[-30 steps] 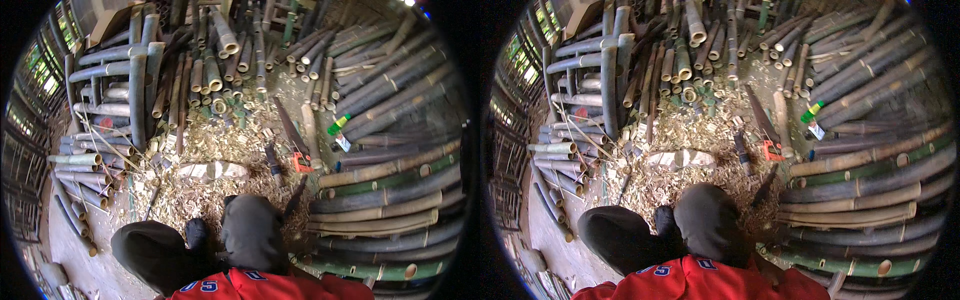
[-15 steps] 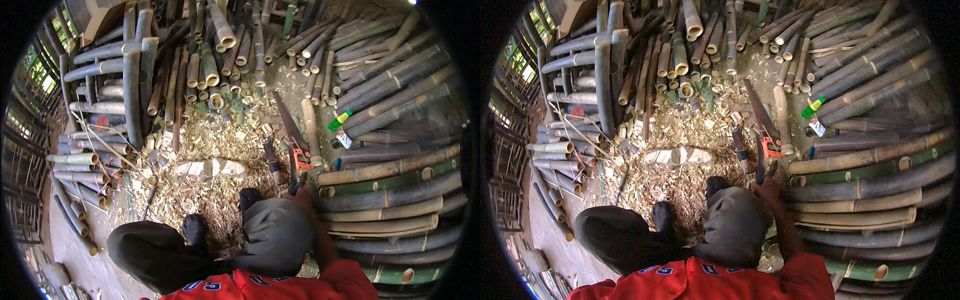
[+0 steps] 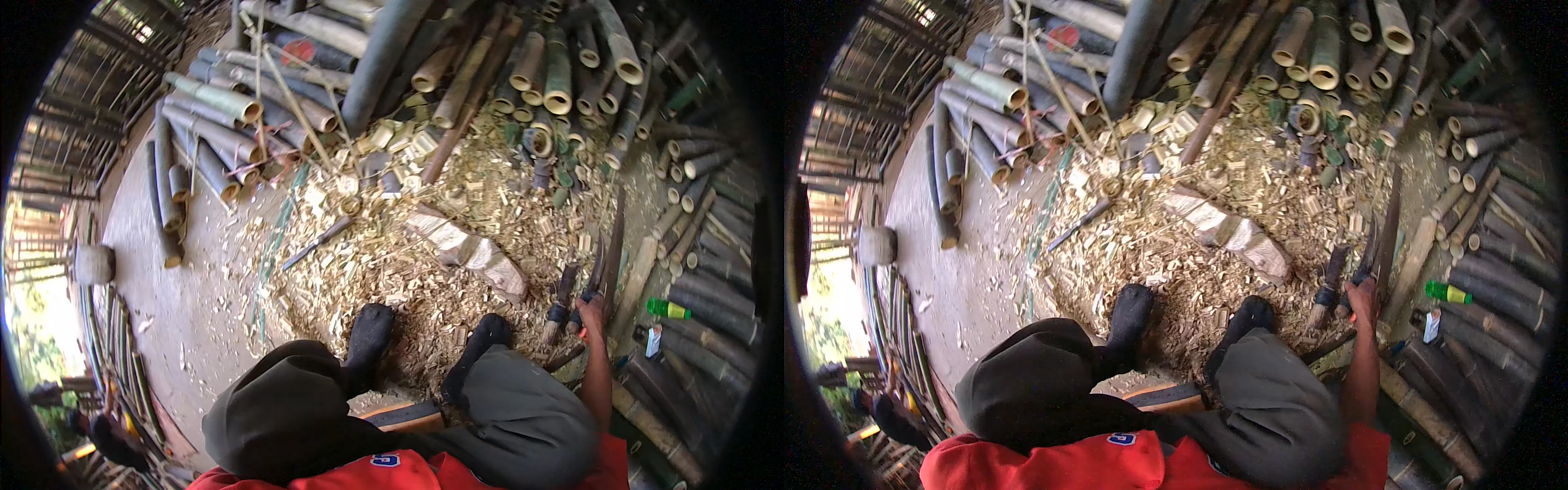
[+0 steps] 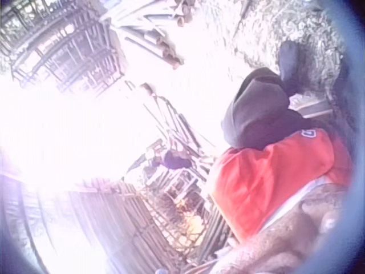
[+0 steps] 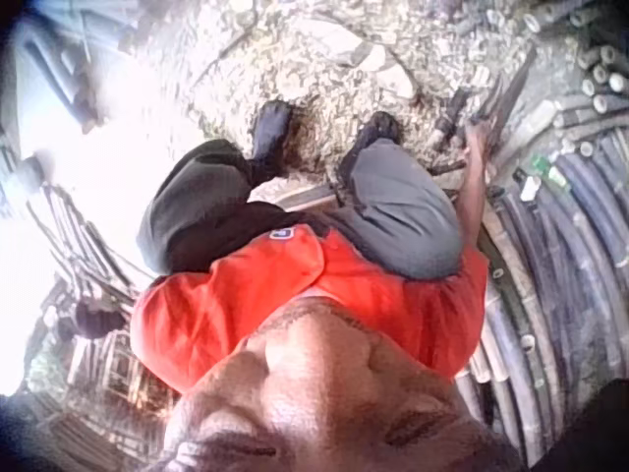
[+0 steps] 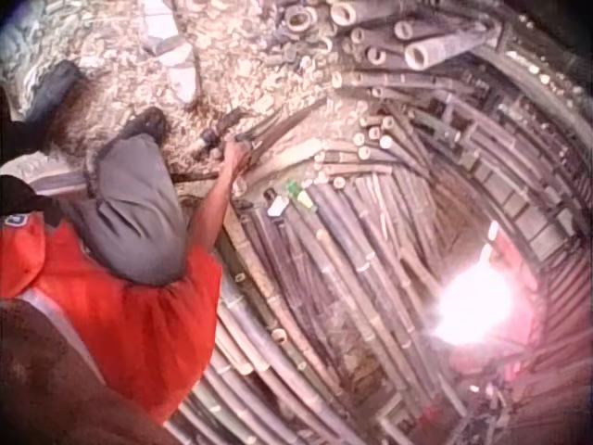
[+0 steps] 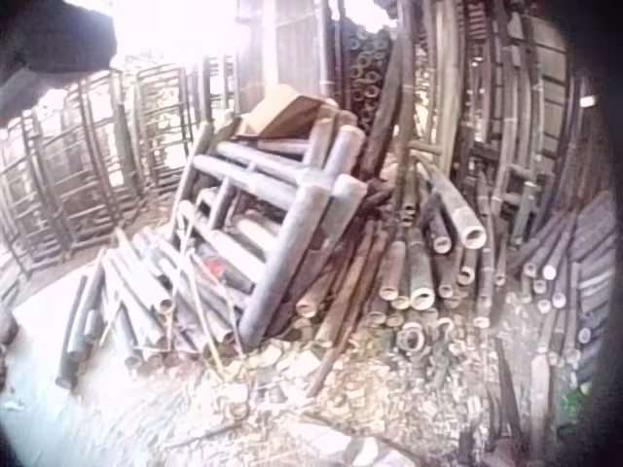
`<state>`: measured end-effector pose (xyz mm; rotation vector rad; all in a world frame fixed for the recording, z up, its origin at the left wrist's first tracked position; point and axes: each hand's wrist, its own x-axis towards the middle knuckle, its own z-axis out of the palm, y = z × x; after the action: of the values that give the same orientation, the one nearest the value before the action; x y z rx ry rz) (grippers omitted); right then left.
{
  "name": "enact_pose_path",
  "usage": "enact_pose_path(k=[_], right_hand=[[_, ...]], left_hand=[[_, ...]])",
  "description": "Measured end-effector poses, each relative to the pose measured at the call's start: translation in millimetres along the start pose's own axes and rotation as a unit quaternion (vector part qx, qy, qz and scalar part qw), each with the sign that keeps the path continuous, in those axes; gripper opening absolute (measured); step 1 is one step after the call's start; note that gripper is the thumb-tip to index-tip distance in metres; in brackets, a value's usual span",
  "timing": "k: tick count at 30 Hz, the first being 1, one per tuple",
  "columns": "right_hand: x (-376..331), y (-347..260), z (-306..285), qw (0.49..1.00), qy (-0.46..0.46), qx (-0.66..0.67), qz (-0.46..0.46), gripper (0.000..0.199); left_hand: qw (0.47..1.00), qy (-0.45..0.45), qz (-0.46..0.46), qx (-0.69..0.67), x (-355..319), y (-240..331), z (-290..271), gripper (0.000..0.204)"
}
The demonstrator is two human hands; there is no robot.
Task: The person splits a bamboo stalk into multiple thin strips using a large knife while sitting on a ground covered in wood shavings.
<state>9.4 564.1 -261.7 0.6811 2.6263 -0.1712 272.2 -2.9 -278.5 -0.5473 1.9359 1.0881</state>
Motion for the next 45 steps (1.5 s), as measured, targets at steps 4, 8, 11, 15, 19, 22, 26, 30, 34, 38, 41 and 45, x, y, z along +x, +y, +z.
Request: enact_pose_path(k=[4,8,11,15,19,22,26,30,34,38,41,45], right_hand=[[6.9,-21.0,-16.5,0.990,-0.082,-0.115,0.022,0.069],[-39.8,-136.7,-47.9,0.995,0.011,-0.036,-0.094,0.054],[-81.7,-222.8,-76.1,0.922,0.025,-0.047,-0.384,0.061],[-103.3,-347.0,-63.6,0.773,0.002,-0.126,-0.622,0.031],[-74.9,-426.5,-20.2,0.691,0.154,-0.110,-0.698,0.045],[-72.5,-463.0,-2.7,0.709,0.094,-0.187,-0.674,0.052],[5.0,-463.5,18.4,0.650,0.342,-0.311,-0.603,0.046],[26.7,-474.2,-73.6,0.838,0.205,-0.028,-0.504,0.036],[-35.1,-452.4,-120.9,0.848,0.145,0.118,-0.496,0.046],[-121.6,-391.0,-60.3,0.844,-0.193,0.233,-0.442,0.072],[-177.5,-355.0,-29.4,0.767,-0.305,0.287,-0.486,0.106],[-210.4,-330.8,-24.6,0.740,-0.226,0.443,-0.453,0.044]], left_hand=[[1.000,0.010,-0.004,0.005,-18.3,-36.1,-3.0,0.045],[0.996,0.012,-0.040,0.079,-60.6,-95.6,-48.0,0.045],[0.986,0.016,-0.032,0.162,-56.6,-100.4,-108.8,0.046],[0.952,0.219,0.050,0.206,-22.4,-34.8,-210.3,0.046],[0.920,0.324,0.110,0.193,55.0,64.9,-251.5,0.061],[0.918,0.302,0.137,0.217,74.4,79.6,-247.8,0.067],[0.882,0.342,0.192,0.260,98.2,91.3,-230.0,0.056],[0.905,0.322,0.171,0.219,89.4,78.0,-241.2,0.041],[0.894,0.374,0.184,0.162,65.5,88.9,-253.2,0.027],[0.845,0.417,0.336,-0.004,25.6,175.6,-261.6,0.017],[0.860,0.300,0.370,-0.185,-2.5,256.5,-230.0,0.026],[0.859,0.183,0.417,-0.234,-16.2,286.6,-170.6,0.060]])
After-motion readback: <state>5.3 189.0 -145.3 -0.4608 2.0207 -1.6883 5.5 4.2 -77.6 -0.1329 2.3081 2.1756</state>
